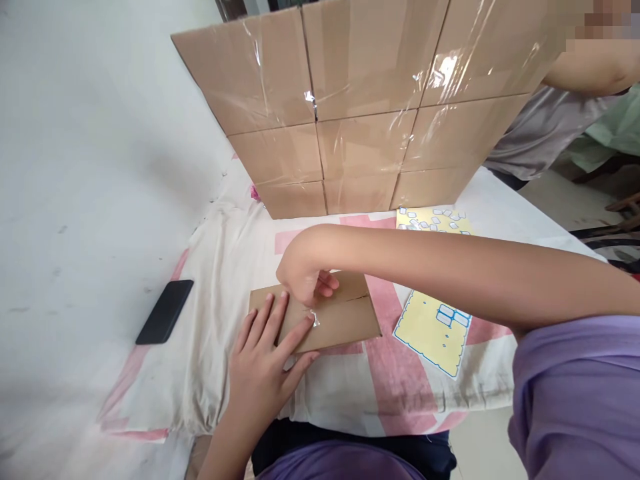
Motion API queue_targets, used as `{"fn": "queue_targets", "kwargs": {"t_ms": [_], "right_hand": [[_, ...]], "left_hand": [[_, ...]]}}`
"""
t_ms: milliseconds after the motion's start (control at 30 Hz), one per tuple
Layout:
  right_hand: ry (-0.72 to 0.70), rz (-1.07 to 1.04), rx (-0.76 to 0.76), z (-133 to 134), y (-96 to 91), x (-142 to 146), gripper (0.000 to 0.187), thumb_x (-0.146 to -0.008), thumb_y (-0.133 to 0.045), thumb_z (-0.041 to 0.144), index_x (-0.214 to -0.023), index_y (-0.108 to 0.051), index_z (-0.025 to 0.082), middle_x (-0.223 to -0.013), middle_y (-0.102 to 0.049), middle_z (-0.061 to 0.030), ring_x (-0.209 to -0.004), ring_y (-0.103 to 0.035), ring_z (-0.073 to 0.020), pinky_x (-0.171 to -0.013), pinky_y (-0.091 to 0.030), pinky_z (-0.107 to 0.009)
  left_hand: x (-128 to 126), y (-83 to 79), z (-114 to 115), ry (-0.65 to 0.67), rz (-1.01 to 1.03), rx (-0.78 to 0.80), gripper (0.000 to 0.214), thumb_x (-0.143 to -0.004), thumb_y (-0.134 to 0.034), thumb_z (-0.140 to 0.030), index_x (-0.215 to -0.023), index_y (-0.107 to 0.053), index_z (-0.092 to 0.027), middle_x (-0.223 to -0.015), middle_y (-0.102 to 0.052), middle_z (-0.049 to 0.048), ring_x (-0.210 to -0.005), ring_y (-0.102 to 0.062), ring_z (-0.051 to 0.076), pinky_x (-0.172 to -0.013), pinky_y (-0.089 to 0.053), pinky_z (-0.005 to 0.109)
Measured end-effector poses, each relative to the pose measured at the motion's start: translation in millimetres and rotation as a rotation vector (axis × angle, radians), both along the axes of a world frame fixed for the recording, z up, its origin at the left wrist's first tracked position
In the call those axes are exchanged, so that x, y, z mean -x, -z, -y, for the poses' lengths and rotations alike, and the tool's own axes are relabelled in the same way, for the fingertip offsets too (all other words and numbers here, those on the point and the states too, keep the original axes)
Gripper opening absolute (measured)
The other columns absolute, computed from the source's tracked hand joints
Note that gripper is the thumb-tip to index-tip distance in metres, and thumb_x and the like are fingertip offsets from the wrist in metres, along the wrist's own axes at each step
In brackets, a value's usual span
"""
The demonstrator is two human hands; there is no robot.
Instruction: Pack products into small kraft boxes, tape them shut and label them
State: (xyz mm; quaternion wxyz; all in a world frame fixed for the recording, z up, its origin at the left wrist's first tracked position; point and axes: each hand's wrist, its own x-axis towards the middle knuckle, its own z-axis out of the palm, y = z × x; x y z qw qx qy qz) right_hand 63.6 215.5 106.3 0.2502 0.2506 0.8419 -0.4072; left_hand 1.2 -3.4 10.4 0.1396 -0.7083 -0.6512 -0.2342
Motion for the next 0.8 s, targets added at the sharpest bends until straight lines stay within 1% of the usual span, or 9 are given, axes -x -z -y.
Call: {"fn": "queue_targets", "kwargs": {"t_ms": [67, 133, 300, 367, 433, 533, 600, 700, 800], "right_hand": [[0.024, 0.029, -0.018, -12, 3.8, 6, 0.034, -0.044, -0.087, 0.005, -0.050, -0.057, 0.020, -0.045, -0.048, 0.0063, -0.051, -0.056, -0.0158, -0.058, -0.034, -0.029], [-0.016, 0.101, -0.044, -21, 4.7, 14, 0.035, -0.042, -0.091, 0.009, -0.051, -0.058, 0.019, -0.048, -0.052, 0.0050, -0.051, -0.057, -0.0152, -0.055, -0.032, -0.027], [-0.279, 0.315, -0.007, -27, 9.5, 32, 0.033, -0.045, -0.094, 0.021, -0.056, -0.064, 0.016, -0.057, -0.060, -0.0005, -0.055, -0.057, -0.0146, -0.051, -0.026, -0.024], [-0.327, 0.389, -0.015, -28, 12.2, 35, 0.032, -0.048, -0.095, 0.023, -0.059, -0.066, 0.014, -0.061, -0.063, -0.0036, -0.058, -0.057, -0.0159, -0.051, -0.025, -0.024], [-0.224, 0.378, -0.050, -30, 12.6, 37, 0.031, -0.052, -0.095, 0.023, -0.061, -0.067, 0.013, -0.064, -0.063, -0.0044, -0.061, -0.058, -0.0167, -0.052, -0.027, -0.024], [0.085, 0.236, -0.045, -37, 8.7, 37, 0.032, -0.063, -0.092, 0.031, -0.062, -0.065, 0.014, -0.063, -0.060, -0.0016, -0.059, -0.056, -0.0146, -0.054, -0.030, -0.024], [0.233, 0.164, -0.004, -44, 6.7, 32, 0.036, -0.065, -0.091, 0.038, -0.062, -0.063, 0.015, -0.060, -0.057, 0.0005, -0.055, -0.053, -0.0123, -0.052, -0.029, -0.024], [0.257, 0.211, 0.084, -56, 15.3, 18, 0.043, -0.055, -0.096, 0.040, -0.063, -0.062, 0.015, -0.057, -0.055, 0.0029, -0.048, -0.049, -0.0095, -0.046, -0.024, -0.023], [0.194, 0.310, 0.339, -62, 41.8, -5, 0.052, -0.046, -0.098, 0.048, -0.067, -0.064, 0.015, -0.057, -0.057, 0.0035, -0.045, -0.049, -0.0082, -0.043, -0.026, -0.021]], "left_hand": [[0, 0.1, 1, -0.002, -0.004, 0.020, 0.042, -0.089, -0.067, -0.049, -0.129, -0.067, -0.037, -0.153, -0.052, 0.0138, -0.141, -0.049, 0.038, -0.110, -0.042, 0.055], [-1, 1.2, 1, -0.003, -0.002, 0.035, 0.044, -0.089, -0.067, -0.048, -0.131, -0.066, -0.038, -0.155, -0.049, 0.0125, -0.143, -0.047, 0.037, -0.112, -0.041, 0.055], [-1, 7.5, 2, -0.024, 0.032, 0.030, 0.047, -0.087, -0.070, -0.045, -0.133, -0.064, -0.038, -0.161, -0.043, 0.0088, -0.147, -0.041, 0.036, -0.117, -0.036, 0.055], [-1, 9.3, 2, -0.019, 0.034, 0.030, 0.047, -0.087, -0.069, -0.046, -0.133, -0.064, -0.039, -0.161, -0.043, 0.0089, -0.147, -0.041, 0.035, -0.116, -0.036, 0.055], [-1, 9.8, 2, -0.013, 0.037, 0.028, 0.046, -0.088, -0.068, -0.046, -0.133, -0.064, -0.039, -0.160, -0.043, 0.0091, -0.148, -0.041, 0.035, -0.116, -0.036, 0.055], [-2, 8.3, 2, -0.021, 0.053, 0.031, 0.044, -0.088, -0.067, -0.047, -0.132, -0.064, -0.039, -0.160, -0.044, 0.0092, -0.148, -0.040, 0.035, -0.116, -0.035, 0.054], [-3, 7.0, 2, -0.028, 0.065, 0.034, 0.043, -0.089, -0.067, -0.047, -0.131, -0.065, -0.038, -0.159, -0.045, 0.0094, -0.148, -0.041, 0.035, -0.117, -0.034, 0.054], [-4, 5.6, 2, -0.028, 0.068, 0.038, 0.041, -0.090, -0.066, -0.048, -0.130, -0.066, -0.038, -0.158, -0.046, 0.0096, -0.147, -0.042, 0.034, -0.116, -0.034, 0.053], [-3, 4.2, 2, -0.021, 0.048, 0.045, 0.042, -0.089, -0.067, -0.047, -0.129, -0.066, -0.037, -0.157, -0.048, 0.0084, -0.147, -0.042, 0.035, -0.116, -0.035, 0.054]]}}
